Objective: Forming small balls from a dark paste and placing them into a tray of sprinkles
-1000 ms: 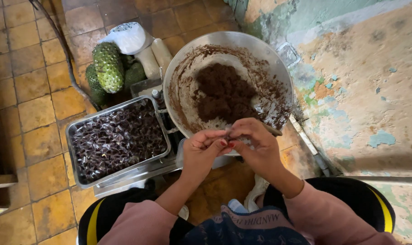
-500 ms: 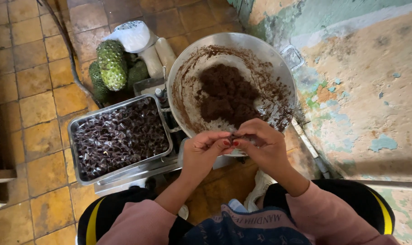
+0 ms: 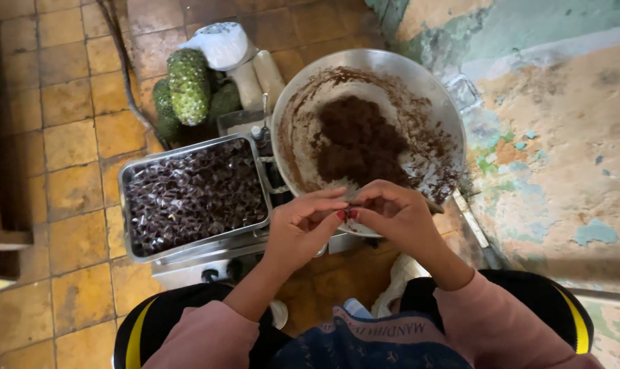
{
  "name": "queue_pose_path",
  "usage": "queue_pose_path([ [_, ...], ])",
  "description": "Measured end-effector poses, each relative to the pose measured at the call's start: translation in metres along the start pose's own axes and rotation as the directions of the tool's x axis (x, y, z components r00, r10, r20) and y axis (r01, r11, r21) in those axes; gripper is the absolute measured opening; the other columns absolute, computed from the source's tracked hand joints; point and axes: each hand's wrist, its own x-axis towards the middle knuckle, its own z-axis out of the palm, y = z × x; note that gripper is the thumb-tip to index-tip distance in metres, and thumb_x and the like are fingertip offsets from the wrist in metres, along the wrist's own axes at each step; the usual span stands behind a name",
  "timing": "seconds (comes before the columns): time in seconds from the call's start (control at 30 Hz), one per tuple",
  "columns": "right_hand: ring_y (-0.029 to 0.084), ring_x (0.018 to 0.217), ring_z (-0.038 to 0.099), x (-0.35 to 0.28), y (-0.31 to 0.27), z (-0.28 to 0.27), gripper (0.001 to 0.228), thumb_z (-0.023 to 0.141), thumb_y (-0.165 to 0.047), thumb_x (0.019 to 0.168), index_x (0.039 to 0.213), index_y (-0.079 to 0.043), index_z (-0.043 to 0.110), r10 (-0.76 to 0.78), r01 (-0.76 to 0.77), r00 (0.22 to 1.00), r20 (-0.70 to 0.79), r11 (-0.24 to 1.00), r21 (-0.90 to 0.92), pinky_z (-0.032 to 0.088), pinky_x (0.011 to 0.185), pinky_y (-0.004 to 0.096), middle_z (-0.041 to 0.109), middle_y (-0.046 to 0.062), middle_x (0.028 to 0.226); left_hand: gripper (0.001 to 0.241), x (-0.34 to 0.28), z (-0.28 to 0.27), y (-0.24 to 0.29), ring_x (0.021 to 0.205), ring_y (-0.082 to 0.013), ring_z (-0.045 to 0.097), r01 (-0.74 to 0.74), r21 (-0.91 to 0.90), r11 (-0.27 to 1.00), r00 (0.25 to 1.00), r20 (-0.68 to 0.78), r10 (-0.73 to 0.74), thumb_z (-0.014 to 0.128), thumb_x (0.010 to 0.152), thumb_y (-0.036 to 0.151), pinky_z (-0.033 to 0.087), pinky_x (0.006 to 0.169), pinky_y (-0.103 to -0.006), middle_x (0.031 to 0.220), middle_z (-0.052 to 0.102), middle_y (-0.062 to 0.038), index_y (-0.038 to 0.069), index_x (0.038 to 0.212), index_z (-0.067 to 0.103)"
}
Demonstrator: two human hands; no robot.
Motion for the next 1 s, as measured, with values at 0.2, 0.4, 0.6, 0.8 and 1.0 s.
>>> queue_pose_path([
  [0.2,0.012,0.070,0.055,0.010,-0.006,0.016,0.011,0.080,-0.001,0.092,0.102,0.003,0.076,0.193,-0.194,0.981,-0.024,0.966,-0.173,0.042,0.060,0.027,0.072,0.009,0.101,0.018,-0.007,-0.017,0.014,0.093,-0.0151,0.077,0.013,0.239,0.971,0.999,-0.037,-0.004,0.073,0.094,0.000,0.064,0.074,-0.0261,0.131,0.072,-0.019,0.000,0.112,0.078],
  [0.4,0.014,0.094,0.071,0.027,-0.007,0.032,0.017,0.076,0.000,0.090,0.107,0.002,0.072,0.110,-0.124,0.986,0.128,0.986,0.112,0.060,0.082,0.029,0.072,0.006,0.104,0.026,-0.019,-0.033,0.016,0.104,-0.0171,0.075,0.101,-0.110,0.989,0.991,-0.077,-0.110,0.069,0.096,0.000,0.060,0.080,-0.0261,0.134,0.067,-0.018,-0.001,0.122,0.069],
  [0.6,0.016,0.087,0.073,0.032,0.005,0.047,0.015,0.076,0.000,0.090,0.105,0.004,0.072,0.164,-0.176,0.978,0.127,0.980,0.089,0.060,0.076,0.031,0.074,0.009,0.099,0.022,-0.030,-0.048,0.011,0.109,-0.0181,0.074,-0.018,-0.091,0.996,0.995,-0.095,0.009,0.069,0.100,-0.001,0.063,0.092,-0.0292,0.136,0.067,-0.020,-0.004,0.122,0.070],
  [0.8,0.016,0.082,0.072,0.033,0.013,0.058,0.013,0.075,-0.001,0.092,0.103,0.004,0.073,0.233,-0.249,0.965,0.124,0.959,0.136,0.060,0.075,0.031,0.074,0.011,0.093,0.020,-0.035,-0.055,0.005,0.101,-0.0142,0.074,0.066,-0.037,0.997,0.987,-0.141,-0.070,0.071,0.097,0.002,0.063,0.085,-0.0263,0.127,0.073,-0.017,-0.003,0.116,0.074],
  [1.0,0.017,0.080,0.070,0.030,0.027,0.059,0.011,0.071,-0.003,0.094,0.103,0.004,0.072,0.285,-0.305,0.952,0.111,0.917,0.257,0.059,0.077,0.033,0.072,0.010,0.092,0.019,-0.034,-0.051,0.006,0.095,-0.0144,0.073,0.097,0.033,0.995,0.983,-0.161,-0.090,0.074,0.097,0.001,0.061,0.078,-0.0259,0.124,0.077,-0.015,-0.005,0.116,0.076],
])
